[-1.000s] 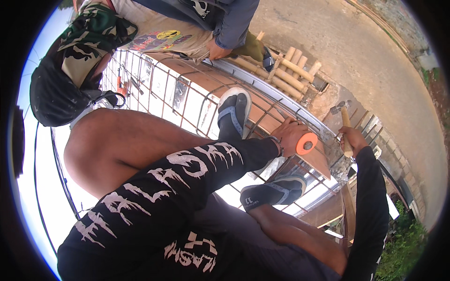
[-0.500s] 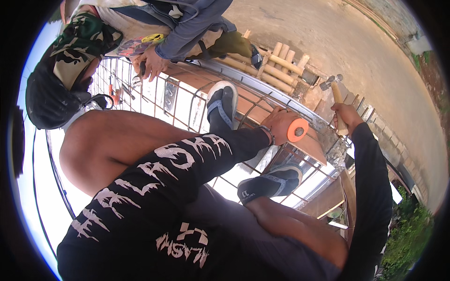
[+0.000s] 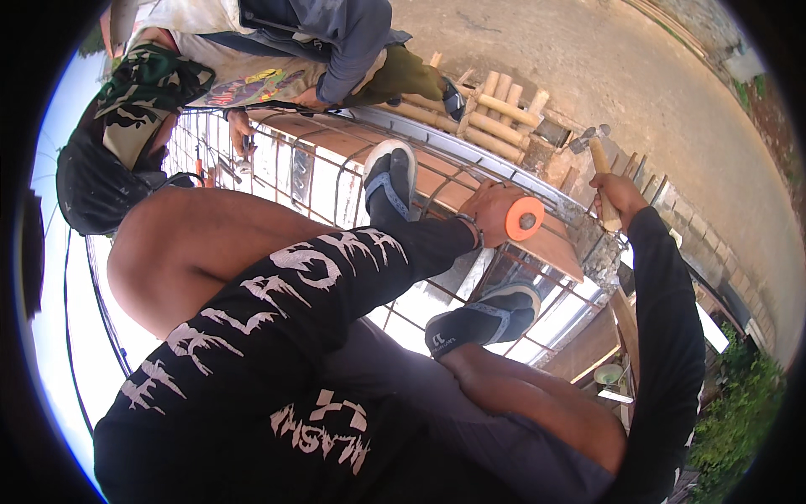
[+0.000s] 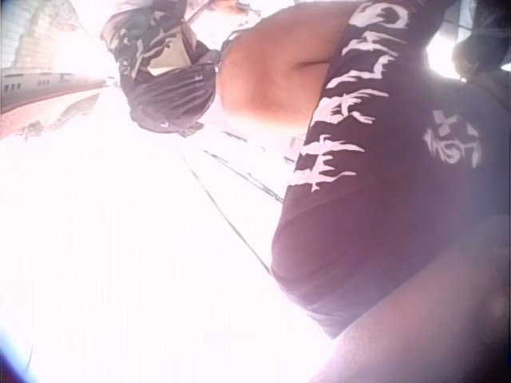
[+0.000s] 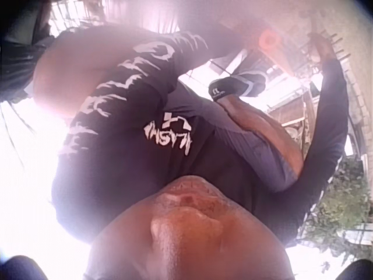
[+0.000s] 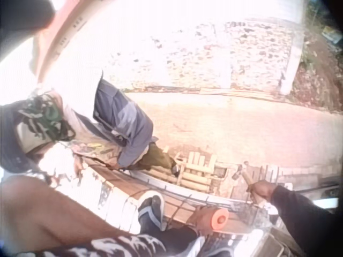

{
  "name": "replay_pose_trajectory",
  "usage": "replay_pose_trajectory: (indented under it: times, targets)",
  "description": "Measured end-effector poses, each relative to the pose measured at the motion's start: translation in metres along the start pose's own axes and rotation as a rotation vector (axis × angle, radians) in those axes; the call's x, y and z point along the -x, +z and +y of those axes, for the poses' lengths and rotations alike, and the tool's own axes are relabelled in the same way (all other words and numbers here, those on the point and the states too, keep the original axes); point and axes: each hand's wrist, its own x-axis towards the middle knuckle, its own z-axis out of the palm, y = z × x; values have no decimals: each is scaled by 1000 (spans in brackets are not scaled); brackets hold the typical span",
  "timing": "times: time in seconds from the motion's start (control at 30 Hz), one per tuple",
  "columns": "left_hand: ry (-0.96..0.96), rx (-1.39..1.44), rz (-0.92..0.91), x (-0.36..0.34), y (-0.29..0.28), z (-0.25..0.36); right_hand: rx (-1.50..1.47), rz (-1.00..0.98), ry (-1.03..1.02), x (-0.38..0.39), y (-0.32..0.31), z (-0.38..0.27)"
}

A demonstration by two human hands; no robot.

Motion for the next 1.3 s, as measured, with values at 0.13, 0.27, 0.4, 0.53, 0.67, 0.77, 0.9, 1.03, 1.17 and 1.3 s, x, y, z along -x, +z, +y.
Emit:
replay_pose_trajectory:
  times: [0.13,0.27,0.4,0.53,0.67,0.77,0.9,1.03,1.17,1.3]
  targets:
    - [-31,-4,-54,0,-5,2,11,7,23,-5,-4,1]
    - [-7,21,-2,1,-5,2,24,20,9,-9,-8,-1]
    - [-16,14,-13,1,-6,3,17,22,15,-6,-5,-7]
    - [-26,30,-35,1,-7,3,25,7,-3,-4,-3,-11]
    - [-5,22,15,1,-3,1,22,8,5,-9,-5,-8]
    - [-9,43,27,0,-3,2,11,17,16,-10,-5,-6]
    - [14,53,60,1,4,-3,24,13,15,-6,-2,-5]
    - [24,74,62,-1,7,-4,23,20,14,-3,-5,-3]
    - [31,61,71,0,7,-4,16,31,4,-2,-5,-1]
    - [19,73,70,1,4,-2,21,32,-9,-2,-5,-1]
